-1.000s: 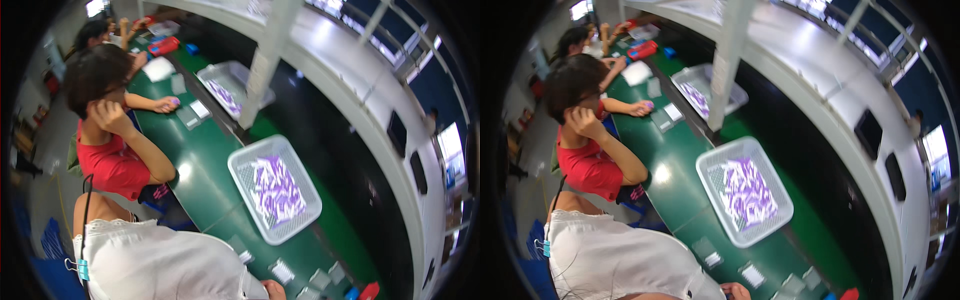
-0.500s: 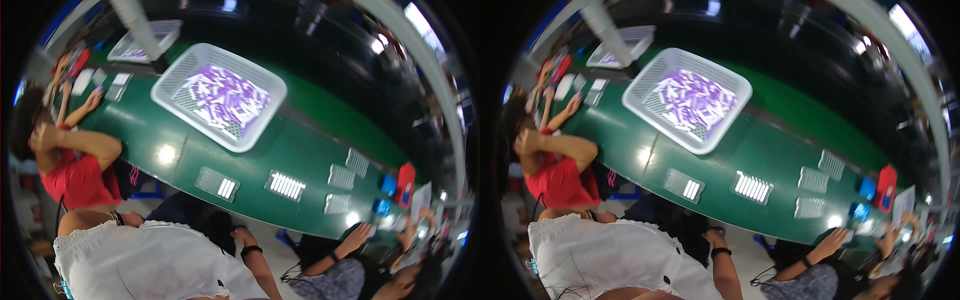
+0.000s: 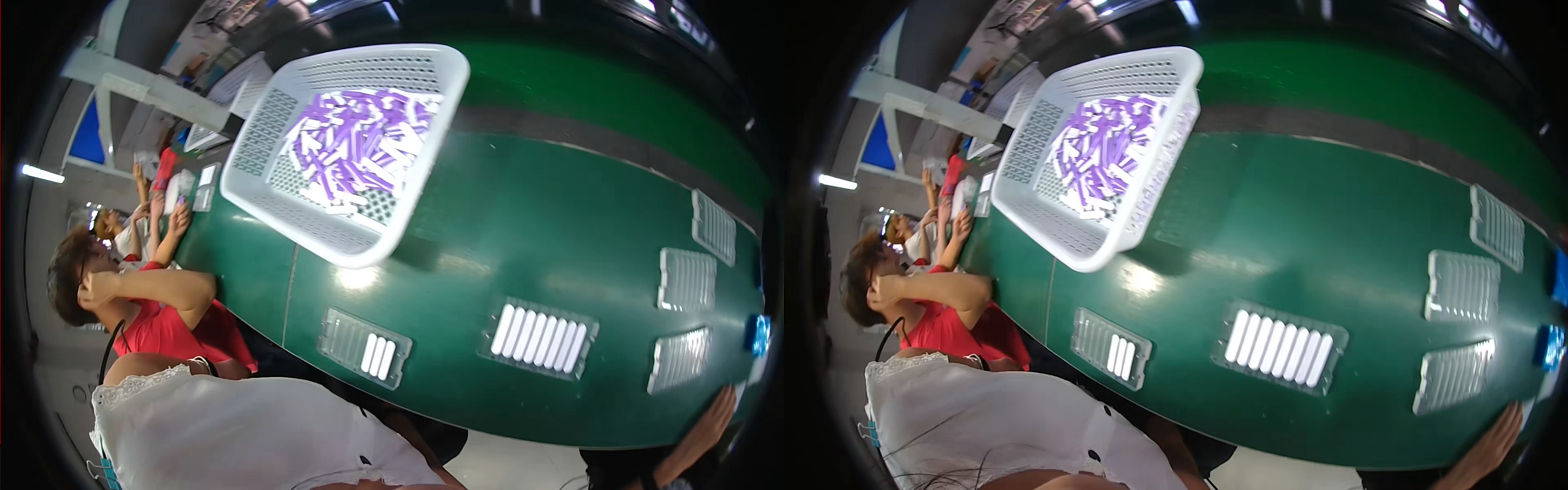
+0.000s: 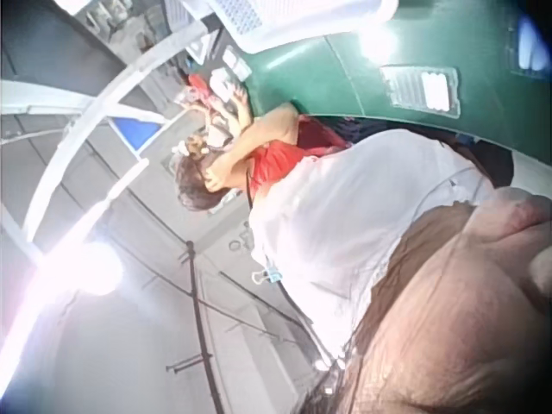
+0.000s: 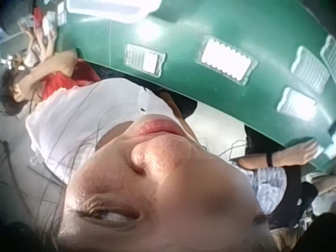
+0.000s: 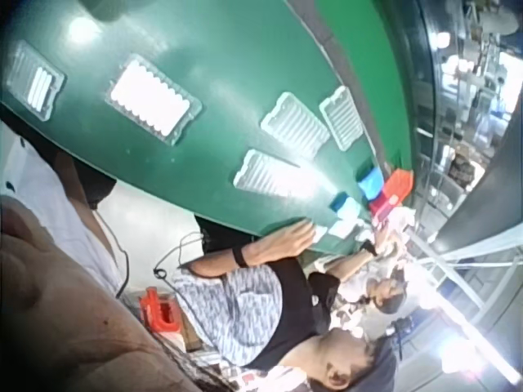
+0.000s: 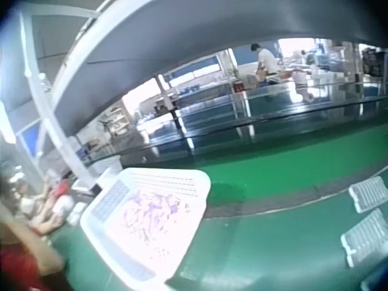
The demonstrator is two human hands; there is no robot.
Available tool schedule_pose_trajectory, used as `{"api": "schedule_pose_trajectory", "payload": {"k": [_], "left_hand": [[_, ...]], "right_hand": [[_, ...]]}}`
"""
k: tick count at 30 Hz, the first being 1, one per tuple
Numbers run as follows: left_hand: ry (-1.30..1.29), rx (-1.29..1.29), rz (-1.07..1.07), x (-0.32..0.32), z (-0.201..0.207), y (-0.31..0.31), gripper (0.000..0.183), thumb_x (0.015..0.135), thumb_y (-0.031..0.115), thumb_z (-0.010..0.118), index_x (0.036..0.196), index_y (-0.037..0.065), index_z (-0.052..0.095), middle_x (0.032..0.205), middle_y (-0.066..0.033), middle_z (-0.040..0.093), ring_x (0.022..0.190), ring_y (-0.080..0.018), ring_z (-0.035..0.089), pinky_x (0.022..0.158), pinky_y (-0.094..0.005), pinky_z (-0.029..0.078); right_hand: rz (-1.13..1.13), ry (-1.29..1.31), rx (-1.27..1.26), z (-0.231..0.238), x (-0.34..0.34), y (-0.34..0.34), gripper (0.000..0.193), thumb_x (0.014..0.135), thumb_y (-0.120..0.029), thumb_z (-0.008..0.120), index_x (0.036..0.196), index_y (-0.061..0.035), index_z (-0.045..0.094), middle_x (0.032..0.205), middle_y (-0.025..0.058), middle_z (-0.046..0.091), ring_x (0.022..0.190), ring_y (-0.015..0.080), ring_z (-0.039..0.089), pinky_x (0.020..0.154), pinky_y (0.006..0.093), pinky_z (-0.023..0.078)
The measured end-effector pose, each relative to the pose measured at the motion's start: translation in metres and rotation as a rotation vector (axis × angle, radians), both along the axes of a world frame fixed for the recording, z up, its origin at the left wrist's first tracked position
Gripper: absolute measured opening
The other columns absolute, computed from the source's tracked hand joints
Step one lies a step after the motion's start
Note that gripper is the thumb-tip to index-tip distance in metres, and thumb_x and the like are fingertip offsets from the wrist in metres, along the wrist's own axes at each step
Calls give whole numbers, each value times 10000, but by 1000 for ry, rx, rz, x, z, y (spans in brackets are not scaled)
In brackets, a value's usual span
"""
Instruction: Picking small purple plastic components from a bin and placing them into clear plastic trays.
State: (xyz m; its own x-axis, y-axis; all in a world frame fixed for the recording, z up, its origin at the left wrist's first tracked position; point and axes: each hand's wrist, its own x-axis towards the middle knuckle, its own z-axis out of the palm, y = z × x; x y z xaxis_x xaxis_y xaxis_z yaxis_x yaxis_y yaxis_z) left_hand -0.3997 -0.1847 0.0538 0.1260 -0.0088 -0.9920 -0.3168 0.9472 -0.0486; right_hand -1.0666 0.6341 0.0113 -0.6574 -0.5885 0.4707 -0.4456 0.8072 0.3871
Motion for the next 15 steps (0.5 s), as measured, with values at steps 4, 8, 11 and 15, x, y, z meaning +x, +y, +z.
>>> {"api": "schedule_pose_trajectory", "payload": {"k": [4,8,11,15], "left_hand": [[-9,-97,42,84,56,32,316,795,247,580,1045,70,659,1043,-155,660,959,-347,628,822,-429,505],[54,-88,62,31,14,61,310,795,225,578,1047,64,661,1047,-148,662,959,-345,630,820,-427,509],[124,-102,91,-46,-63,201,307,794,209,577,1048,59,662,1051,-142,663,959,-344,631,819,-425,512],[753,-241,182,-47,-127,193,215,775,168,560,912,73,695,929,-144,682,874,-346,650,721,-428,527]], "right_hand": [[57,-343,-719,-3,13,-63,276,934,-114,435,1147,-51,600,1200,73,581,1159,250,511,1015,360,411],[124,-442,-943,-17,7,-47,314,914,-128,431,1182,-78,587,1227,39,565,1198,229,479,1075,369,344],[127,-399,-937,-16,10,-38,304,910,-124,436,1164,-75,595,1224,68,565,1221,250,468,1054,392,367],[370,-430,-843,7,-38,-76,290,883,-179,500,1130,-64,600,1202,98,574,1222,269,467,1032,401,379]]}}
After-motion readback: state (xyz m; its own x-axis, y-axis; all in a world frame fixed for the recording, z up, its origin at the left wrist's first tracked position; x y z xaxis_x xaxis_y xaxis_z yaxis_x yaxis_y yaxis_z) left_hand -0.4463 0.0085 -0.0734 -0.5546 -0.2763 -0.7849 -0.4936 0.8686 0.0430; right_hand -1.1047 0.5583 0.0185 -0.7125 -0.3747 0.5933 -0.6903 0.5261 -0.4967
